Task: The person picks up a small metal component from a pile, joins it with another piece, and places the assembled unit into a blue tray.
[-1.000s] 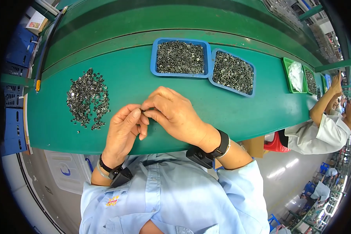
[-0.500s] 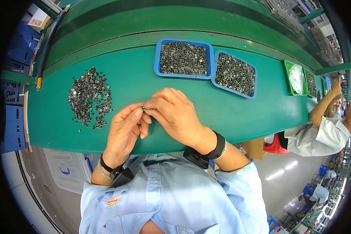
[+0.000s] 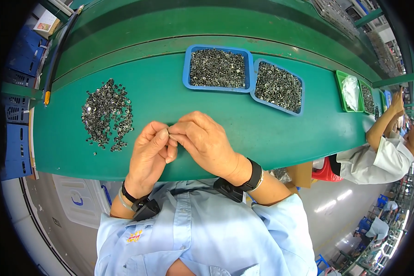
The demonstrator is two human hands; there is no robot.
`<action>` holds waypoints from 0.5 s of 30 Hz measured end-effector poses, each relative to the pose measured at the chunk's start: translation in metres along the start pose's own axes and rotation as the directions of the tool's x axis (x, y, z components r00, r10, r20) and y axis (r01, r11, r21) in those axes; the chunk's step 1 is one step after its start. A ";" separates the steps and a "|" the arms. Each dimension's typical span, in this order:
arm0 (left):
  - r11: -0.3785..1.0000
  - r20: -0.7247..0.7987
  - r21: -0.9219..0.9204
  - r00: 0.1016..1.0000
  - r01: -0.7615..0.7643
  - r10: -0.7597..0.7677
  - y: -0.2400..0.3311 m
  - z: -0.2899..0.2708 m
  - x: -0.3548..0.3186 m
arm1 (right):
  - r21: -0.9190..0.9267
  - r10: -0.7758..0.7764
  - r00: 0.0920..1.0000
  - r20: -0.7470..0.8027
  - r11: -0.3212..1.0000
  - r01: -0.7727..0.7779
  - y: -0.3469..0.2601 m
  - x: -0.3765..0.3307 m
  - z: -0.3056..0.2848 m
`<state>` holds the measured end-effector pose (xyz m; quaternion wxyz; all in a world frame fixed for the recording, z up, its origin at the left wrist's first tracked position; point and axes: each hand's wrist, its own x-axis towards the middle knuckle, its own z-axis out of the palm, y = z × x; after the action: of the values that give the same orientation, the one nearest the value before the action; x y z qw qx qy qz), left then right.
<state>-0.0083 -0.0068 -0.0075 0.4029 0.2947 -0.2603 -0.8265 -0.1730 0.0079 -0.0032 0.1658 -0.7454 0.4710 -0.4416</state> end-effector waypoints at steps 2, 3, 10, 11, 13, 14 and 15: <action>0.997 0.063 -0.083 0.998 0.008 -0.002 -0.003 -0.003 0.001 | 0.038 0.030 1.000 -0.005 0.999 -0.030 -0.004 -0.002 0.000; 0.997 0.061 -0.082 0.998 0.009 -0.004 -0.004 -0.005 0.002 | 0.057 0.046 0.999 -0.007 0.997 -0.045 -0.004 -0.002 0.000; 0.997 0.041 0.080 0.999 -0.012 0.009 -0.002 -0.007 0.002 | -0.006 -0.011 1.000 0.010 1.000 0.012 0.000 -0.001 -0.002; 0.997 0.042 0.081 0.999 -0.014 0.010 0.000 -0.004 0.001 | -0.046 -0.042 0.999 0.017 0.998 0.043 0.001 0.000 -0.003; 0.988 -0.012 0.151 1.000 -0.025 0.027 0.007 0.003 -0.001 | -0.039 -0.054 0.998 0.016 0.998 0.055 0.001 0.002 -0.005; 0.982 -0.039 0.186 0.999 -0.030 0.037 0.008 0.005 -0.002 | -0.033 -0.064 0.998 0.016 0.997 0.064 0.001 0.003 -0.007; 0.982 -0.038 0.187 0.998 -0.032 0.040 0.008 0.006 -0.003 | -0.026 -0.073 0.997 0.016 0.997 0.074 0.000 0.004 -0.008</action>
<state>-0.0067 -0.0081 0.0026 0.3939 0.3435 -0.3331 -0.7848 -0.1786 0.0054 0.0031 0.1430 -0.7677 0.4480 -0.4354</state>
